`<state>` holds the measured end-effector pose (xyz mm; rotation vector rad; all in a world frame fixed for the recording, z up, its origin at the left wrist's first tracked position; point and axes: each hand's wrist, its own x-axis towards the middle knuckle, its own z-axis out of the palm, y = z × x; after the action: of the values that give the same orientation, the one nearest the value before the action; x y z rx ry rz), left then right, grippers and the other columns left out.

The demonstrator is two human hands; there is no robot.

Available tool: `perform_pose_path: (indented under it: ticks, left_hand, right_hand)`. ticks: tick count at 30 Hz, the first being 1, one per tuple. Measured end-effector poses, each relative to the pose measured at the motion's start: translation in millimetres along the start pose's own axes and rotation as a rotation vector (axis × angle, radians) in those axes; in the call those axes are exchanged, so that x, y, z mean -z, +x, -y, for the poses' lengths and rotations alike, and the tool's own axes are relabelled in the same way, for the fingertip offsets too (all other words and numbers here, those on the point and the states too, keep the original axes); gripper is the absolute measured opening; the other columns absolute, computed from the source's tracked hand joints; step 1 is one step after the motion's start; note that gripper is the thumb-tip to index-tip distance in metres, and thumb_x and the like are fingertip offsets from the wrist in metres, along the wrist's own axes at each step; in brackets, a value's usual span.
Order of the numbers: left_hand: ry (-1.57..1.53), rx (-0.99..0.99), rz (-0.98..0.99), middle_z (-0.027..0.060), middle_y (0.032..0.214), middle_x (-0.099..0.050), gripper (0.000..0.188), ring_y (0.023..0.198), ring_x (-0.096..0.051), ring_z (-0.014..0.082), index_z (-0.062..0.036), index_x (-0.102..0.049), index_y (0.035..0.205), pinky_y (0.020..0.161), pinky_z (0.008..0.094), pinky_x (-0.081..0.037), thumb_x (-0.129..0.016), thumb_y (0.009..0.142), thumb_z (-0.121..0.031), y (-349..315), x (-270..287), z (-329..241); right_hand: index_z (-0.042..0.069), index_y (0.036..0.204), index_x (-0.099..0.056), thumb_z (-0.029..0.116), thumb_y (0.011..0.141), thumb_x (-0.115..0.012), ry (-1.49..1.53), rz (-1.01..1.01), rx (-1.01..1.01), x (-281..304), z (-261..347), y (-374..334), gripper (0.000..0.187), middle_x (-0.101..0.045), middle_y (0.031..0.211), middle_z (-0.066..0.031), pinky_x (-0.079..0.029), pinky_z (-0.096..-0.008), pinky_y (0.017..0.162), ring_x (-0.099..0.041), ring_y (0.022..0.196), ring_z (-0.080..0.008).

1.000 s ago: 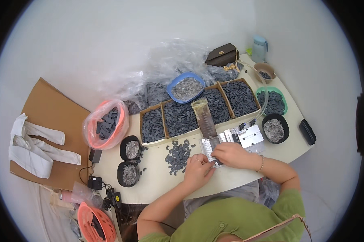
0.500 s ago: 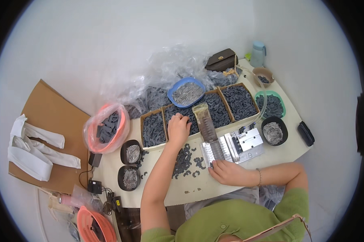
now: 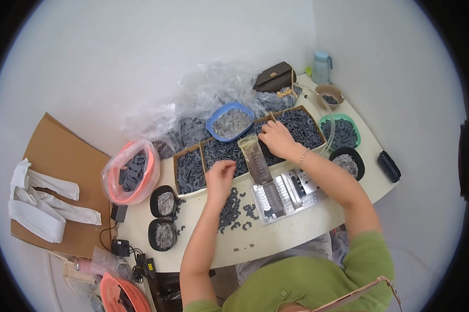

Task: The person picks up metal pins and small dark components by hand, placing them into a specialized assembly jig on a workbench.

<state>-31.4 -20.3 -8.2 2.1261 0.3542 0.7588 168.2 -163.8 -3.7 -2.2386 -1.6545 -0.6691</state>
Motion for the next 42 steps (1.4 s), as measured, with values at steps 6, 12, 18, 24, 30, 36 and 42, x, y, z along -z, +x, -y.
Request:
perform_pose_path:
  ticks: [6, 12, 18, 24, 30, 36, 42]
  left_hand:
    - [-0.071, 0.215, 0.327, 0.0073, 0.078, -0.063, 0.010, 0.068, -0.060, 0.0154, -0.0029, -0.067, 0.086, 0.064, 0.0260, -0.049, -0.073, 0.078, -0.005, -72, -21, -44]
    - [0.131, -0.155, 0.243, 0.0069, 0.076, -0.057, 0.018, 0.068, -0.056, 0.0219, -0.0053, -0.069, 0.087, 0.060, 0.0336, -0.046, -0.077, 0.073, -0.010, -102, -28, -38]
    - [0.733, -0.533, 0.254, 0.0052, 0.077, -0.057, 0.026, 0.069, -0.054, 0.0218, -0.0064, -0.068, 0.098, 0.065, 0.0363, -0.040, -0.069, 0.079, -0.024, -121, -20, -61]
    - [0.577, -0.433, 0.270, 0.0057, 0.075, -0.057, 0.022, 0.070, -0.055, 0.0247, -0.0067, -0.068, 0.096, 0.065, 0.0378, -0.042, -0.069, 0.077, -0.018, -116, -7, -55]
    - [0.518, -0.288, 0.119, 0.0088, 0.081, -0.058, 0.013, 0.079, -0.056, 0.0287, -0.0044, -0.068, 0.087, 0.070, 0.0392, -0.045, -0.069, 0.074, -0.006, -77, 7, -10]
    - [0.485, -0.319, 0.149, 0.0101, 0.082, -0.057, 0.007, 0.080, -0.057, 0.0300, -0.0029, -0.064, 0.082, 0.070, 0.0384, -0.047, -0.068, 0.076, -0.004, -61, -5, -12]
    - [0.351, -0.407, 0.158, 0.0082, 0.081, -0.057, 0.008, 0.075, -0.058, 0.0269, -0.0049, -0.061, 0.081, 0.064, 0.0366, -0.048, -0.068, 0.077, -0.005, -83, -21, -38]
  right_hand:
    - [0.007, 0.084, -0.068, 0.007, 0.075, -0.060, 0.036, -0.014, -0.038, 3, 0, 8, 0.012, -0.060, 0.086, -0.0078, -0.047, -0.0370, 0.077, -0.058, 0.091, -0.0255]
    - [0.007, 0.091, -0.067, 0.011, 0.083, -0.060, 0.554, -0.054, -0.104, 45, 14, -27, 0.012, -0.060, 0.082, -0.0106, -0.050, -0.0408, 0.066, -0.063, 0.076, -0.0281]
    - [0.006, 0.087, -0.066, 0.023, 0.082, -0.067, 0.851, 0.345, -0.093, 80, 54, -68, 0.017, -0.058, 0.071, -0.0105, -0.049, -0.0397, 0.063, -0.062, 0.070, -0.0274]
    - [0.006, 0.072, -0.056, 0.022, 0.079, -0.067, 0.473, 0.051, 0.251, 45, 94, -103, 0.020, -0.054, 0.072, -0.0057, -0.047, -0.0350, 0.057, -0.057, 0.068, -0.0227]
    - [0.007, 0.080, -0.059, 0.016, 0.075, -0.063, 0.328, -0.022, 0.256, 64, 105, -116, 0.011, -0.051, 0.076, -0.0039, -0.045, -0.0322, 0.065, -0.053, 0.075, -0.0209]
    - [0.006, 0.095, -0.065, 0.016, 0.074, -0.066, 0.382, 0.118, 0.260, 49, 97, -113, 0.022, -0.055, 0.083, -0.0033, -0.046, -0.0335, 0.067, -0.055, 0.079, -0.0204]
    - [0.005, 0.099, -0.067, 0.019, 0.076, -0.070, 0.387, 0.076, 0.289, 80, 94, -111, 0.028, -0.061, 0.093, -0.0053, -0.049, -0.0333, 0.074, -0.059, 0.089, -0.0223]
